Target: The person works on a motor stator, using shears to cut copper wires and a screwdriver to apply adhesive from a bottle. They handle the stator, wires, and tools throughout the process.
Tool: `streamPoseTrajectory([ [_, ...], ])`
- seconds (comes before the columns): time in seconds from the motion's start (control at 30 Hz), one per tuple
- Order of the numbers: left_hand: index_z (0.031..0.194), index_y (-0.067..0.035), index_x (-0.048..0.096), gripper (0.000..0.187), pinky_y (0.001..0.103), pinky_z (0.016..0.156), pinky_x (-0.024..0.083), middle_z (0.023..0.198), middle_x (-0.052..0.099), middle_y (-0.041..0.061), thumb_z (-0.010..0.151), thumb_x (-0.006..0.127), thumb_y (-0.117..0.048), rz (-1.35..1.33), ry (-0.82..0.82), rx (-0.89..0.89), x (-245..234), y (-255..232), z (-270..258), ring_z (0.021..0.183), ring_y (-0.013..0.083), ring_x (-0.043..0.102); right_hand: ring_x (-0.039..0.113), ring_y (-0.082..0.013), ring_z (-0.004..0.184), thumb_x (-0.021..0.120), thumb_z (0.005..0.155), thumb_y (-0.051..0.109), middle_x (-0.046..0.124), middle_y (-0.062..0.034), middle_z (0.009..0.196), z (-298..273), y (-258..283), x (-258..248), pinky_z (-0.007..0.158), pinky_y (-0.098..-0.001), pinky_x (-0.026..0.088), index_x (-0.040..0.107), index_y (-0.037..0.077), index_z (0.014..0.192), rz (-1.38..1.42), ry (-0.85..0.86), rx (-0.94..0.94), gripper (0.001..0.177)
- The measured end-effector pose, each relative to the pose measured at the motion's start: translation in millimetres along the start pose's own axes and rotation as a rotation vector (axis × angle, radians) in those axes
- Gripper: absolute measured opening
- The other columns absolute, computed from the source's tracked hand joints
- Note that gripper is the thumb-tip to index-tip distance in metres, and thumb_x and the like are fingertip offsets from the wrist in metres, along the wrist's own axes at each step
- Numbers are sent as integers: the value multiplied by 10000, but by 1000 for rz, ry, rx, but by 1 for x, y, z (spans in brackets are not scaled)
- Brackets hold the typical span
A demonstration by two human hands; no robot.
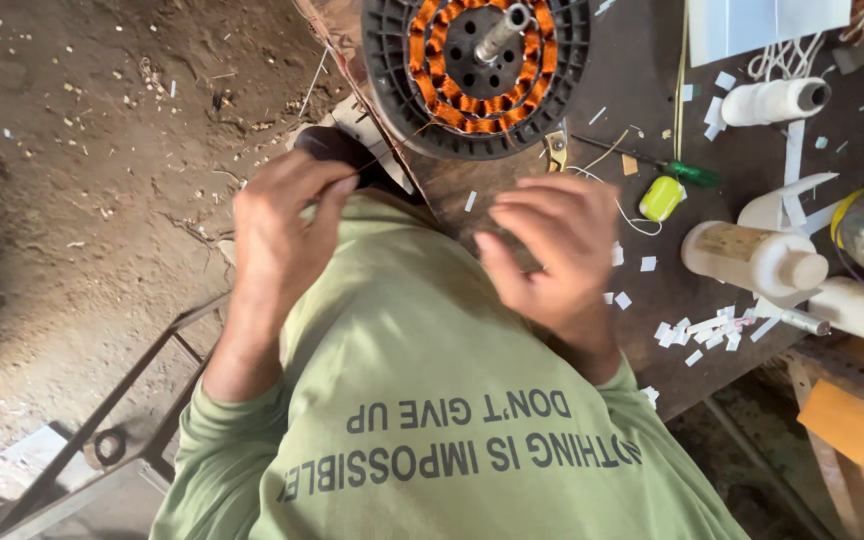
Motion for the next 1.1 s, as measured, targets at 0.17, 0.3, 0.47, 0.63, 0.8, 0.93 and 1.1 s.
streamPoseTrajectory([
  [0.17,1001,-12,735,91,391,750,522,893,689,132,912,754,-15,-16,-13,-75,-27,2,-26,822,307,674,581,-246,1169,880,847,112,716,6,1111,4,15,29,1018,-428,378,749,95,1009,-145,0,-54,209],
  [0.3,985,-11,747,89,393,736,512,860,686,132,902,778,-18,3,-17,-94,-28,3,-35,800,302,663,436,-295,1303,876,890,128,688,-11,1217,-7,7,19,1125,-441,400,755,102,1017,-251,-113,32,177],
  [0.47,1006,-17,751,83,364,753,524,906,722,105,937,795,-28,-42,-33,-44,-31,3,-34,814,246,688,326,-358,1415,838,867,156,603,-94,1347,-10,-8,-6,1218,-558,291,746,102,967,-385,-332,-23,146],
  [0.63,1003,-28,750,81,353,789,529,921,734,92,944,805,-38,-54,-34,-37,-41,4,-33,826,229,704,401,-357,1328,768,773,133,616,-151,1255,-22,-27,-25,1174,-644,245,717,89,883,-459,-590,-216,129],
  [0.8,984,-21,738,90,361,788,522,888,714,93,926,806,-33,-73,-31,-45,-51,5,-39,838,252,681,428,-389,1281,683,767,62,602,-182,1229,-32,-39,-37,1151,-649,305,666,35,876,-502,-673,-218,114],
  [0.93,975,-19,737,81,375,769,514,874,706,92,922,797,-17,-102,-26,-27,-46,9,-43,813,249,681,667,-286,873,690,719,53,644,-126,976,-4,-14,-16,704,-391,542,670,10,819,-91,-477,-549,111],
  [1.1,972,-4,743,83,350,730,515,859,693,111,901,786,-11,-192,11,-112,-38,19,-52,796,242,676,659,-220,664,644,854,13,630,-175,818,21,13,-4,567,-334,533,607,-33,974,196,-107,-396,134],
])
Point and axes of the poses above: each hand's wrist, its own z-axis towards the middle knuckle, its own x-axis out of the palm, y = z × x, the point moved 4 cm from there along z, towards the middle knuckle
